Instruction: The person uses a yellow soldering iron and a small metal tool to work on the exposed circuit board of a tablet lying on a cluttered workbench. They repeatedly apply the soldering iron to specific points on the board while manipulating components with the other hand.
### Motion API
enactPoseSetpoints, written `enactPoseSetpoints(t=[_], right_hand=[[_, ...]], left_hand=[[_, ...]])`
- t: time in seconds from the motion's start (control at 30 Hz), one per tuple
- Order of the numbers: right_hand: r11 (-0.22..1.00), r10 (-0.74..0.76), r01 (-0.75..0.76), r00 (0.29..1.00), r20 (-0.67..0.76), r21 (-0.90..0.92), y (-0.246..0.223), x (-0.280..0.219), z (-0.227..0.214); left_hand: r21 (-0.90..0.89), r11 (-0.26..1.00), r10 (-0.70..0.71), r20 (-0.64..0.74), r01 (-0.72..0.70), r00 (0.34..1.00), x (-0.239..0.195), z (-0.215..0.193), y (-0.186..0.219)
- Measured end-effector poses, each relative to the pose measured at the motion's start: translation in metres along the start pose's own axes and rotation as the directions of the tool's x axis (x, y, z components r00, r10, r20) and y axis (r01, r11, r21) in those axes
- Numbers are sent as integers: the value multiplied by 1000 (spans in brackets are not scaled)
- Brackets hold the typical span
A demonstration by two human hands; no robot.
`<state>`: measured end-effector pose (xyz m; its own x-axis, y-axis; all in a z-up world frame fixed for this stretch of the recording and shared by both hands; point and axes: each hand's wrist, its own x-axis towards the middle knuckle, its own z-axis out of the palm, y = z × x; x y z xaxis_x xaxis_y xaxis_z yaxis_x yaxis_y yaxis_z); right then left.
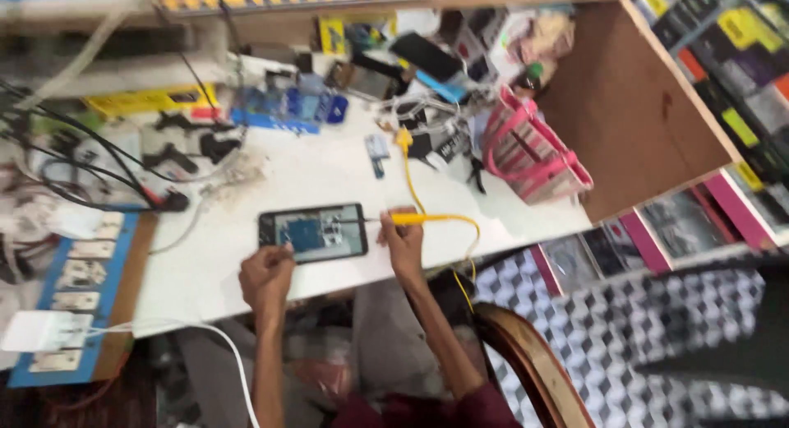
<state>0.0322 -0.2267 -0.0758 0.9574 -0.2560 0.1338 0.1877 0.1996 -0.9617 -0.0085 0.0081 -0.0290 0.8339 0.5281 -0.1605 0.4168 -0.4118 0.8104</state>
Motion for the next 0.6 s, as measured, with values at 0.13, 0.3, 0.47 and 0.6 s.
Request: enactPoseSetpoints(t=[0.13,0.3,0.47,0.6], right_hand=[[1000,-4,4,1000,21,-7,-12,24,6],[999,48,-47,998,48,-20,-11,8,5],[998,34,-31,998,56,-52,-20,10,9],[998,38,-35,998,50,-57,-17,4,7]], left_hand=[[-7,1000,-23,-25,23,999,15,6,19],[21,997,-70,7,70,998,3,0,14],[-41,998,-38,-2,38,999,6,-1,18],[-156,985,-64,75,75,995,4,-2,10]])
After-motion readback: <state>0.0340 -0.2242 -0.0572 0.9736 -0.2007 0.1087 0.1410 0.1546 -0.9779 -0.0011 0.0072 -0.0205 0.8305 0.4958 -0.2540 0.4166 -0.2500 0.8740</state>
